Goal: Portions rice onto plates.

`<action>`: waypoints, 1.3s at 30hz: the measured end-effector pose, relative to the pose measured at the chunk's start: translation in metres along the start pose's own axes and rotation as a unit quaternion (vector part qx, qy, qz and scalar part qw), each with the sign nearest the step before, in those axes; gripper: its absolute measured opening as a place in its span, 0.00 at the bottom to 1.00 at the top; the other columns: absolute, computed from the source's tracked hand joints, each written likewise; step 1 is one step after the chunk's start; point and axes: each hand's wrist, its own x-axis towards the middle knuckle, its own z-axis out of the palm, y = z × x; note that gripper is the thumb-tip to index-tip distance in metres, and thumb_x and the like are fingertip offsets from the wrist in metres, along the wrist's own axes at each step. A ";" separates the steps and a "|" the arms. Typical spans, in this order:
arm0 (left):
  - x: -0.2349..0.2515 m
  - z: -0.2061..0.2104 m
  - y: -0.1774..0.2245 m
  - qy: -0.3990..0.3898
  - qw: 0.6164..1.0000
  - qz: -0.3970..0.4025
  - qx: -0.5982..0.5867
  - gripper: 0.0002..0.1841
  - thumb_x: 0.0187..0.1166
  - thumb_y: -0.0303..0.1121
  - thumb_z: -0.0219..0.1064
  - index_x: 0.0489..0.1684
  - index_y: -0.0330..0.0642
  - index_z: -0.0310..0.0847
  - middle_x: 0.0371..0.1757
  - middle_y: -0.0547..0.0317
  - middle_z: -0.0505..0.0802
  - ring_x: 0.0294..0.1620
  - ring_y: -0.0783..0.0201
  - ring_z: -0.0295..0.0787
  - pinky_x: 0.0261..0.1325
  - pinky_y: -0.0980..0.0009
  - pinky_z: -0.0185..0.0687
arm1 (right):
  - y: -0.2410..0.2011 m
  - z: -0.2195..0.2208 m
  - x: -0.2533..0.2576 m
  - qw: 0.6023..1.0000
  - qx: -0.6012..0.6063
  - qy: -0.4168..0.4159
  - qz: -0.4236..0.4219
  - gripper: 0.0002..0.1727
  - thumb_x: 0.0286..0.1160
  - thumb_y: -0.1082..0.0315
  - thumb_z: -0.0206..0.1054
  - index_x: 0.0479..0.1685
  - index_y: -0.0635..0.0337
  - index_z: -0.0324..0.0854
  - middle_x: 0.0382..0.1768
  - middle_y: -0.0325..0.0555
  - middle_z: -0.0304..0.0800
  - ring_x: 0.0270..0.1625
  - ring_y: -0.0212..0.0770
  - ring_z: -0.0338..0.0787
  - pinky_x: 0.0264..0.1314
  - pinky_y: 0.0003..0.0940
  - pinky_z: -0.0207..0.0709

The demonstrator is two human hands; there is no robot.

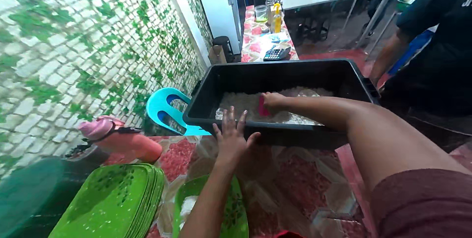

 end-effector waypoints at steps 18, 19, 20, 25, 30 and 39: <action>0.001 -0.012 -0.010 -0.005 0.994 0.023 -0.108 0.37 0.87 0.62 0.51 0.95 0.61 0.54 0.98 0.54 0.48 0.98 0.45 0.30 0.86 0.23 0.23 | -0.021 -0.020 -0.075 0.982 0.173 -0.052 -0.059 0.15 0.77 0.64 0.74 0.52 0.67 0.89 0.51 0.64 0.91 0.59 0.62 0.89 0.66 0.66 0.75; -0.003 -0.012 -0.023 0.015 0.987 0.043 -0.156 0.37 0.88 0.61 0.50 0.95 0.57 0.53 0.98 0.56 0.49 0.98 0.47 0.33 0.89 0.27 0.26 | -0.014 -0.020 -0.079 0.973 0.224 -0.034 -0.051 0.15 0.76 0.64 0.76 0.51 0.69 0.89 0.48 0.64 0.91 0.55 0.60 0.89 0.64 0.64 0.77; -0.012 -0.012 -0.041 0.055 0.977 0.056 -0.197 0.37 0.88 0.59 0.50 0.95 0.53 0.54 0.97 0.55 0.53 0.98 0.49 0.39 0.92 0.33 0.34 | -0.005 -0.020 -0.084 0.955 0.292 -0.017 -0.042 0.15 0.75 0.65 0.76 0.50 0.71 0.88 0.46 0.63 0.91 0.51 0.57 0.89 0.61 0.61 0.79; -0.145 -0.043 -0.166 0.271 0.924 -0.173 -0.208 0.35 0.85 0.41 0.63 0.86 0.26 0.59 0.84 0.26 0.70 0.87 0.36 0.64 0.89 0.45 0.59 | 0.036 -0.010 -0.116 0.797 0.602 0.027 0.040 0.16 0.87 0.61 0.57 0.58 0.65 0.80 0.48 0.55 0.88 0.48 0.48 0.90 0.51 0.53 0.84; -0.266 -0.070 -0.257 0.208 0.799 -0.544 -0.150 0.43 0.85 0.61 0.57 0.75 0.19 0.68 0.74 0.18 0.77 0.77 0.28 0.73 0.79 0.36 0.65 | 0.044 0.000 -0.135 0.682 0.713 0.097 0.134 0.23 0.85 0.51 0.56 0.62 0.60 0.80 0.50 0.54 0.90 0.48 0.49 0.91 0.51 0.52 0.84; -0.288 -0.062 -0.306 0.020 0.781 -0.616 -0.095 0.43 0.77 0.62 0.68 0.70 0.24 0.78 0.72 0.25 0.83 0.77 0.33 0.78 0.78 0.35 0.69 | 0.014 -0.024 -0.164 0.609 0.734 0.227 0.199 0.30 0.87 0.47 0.55 0.70 0.65 0.73 0.65 0.64 0.79 0.60 0.56 0.83 0.61 0.56 0.78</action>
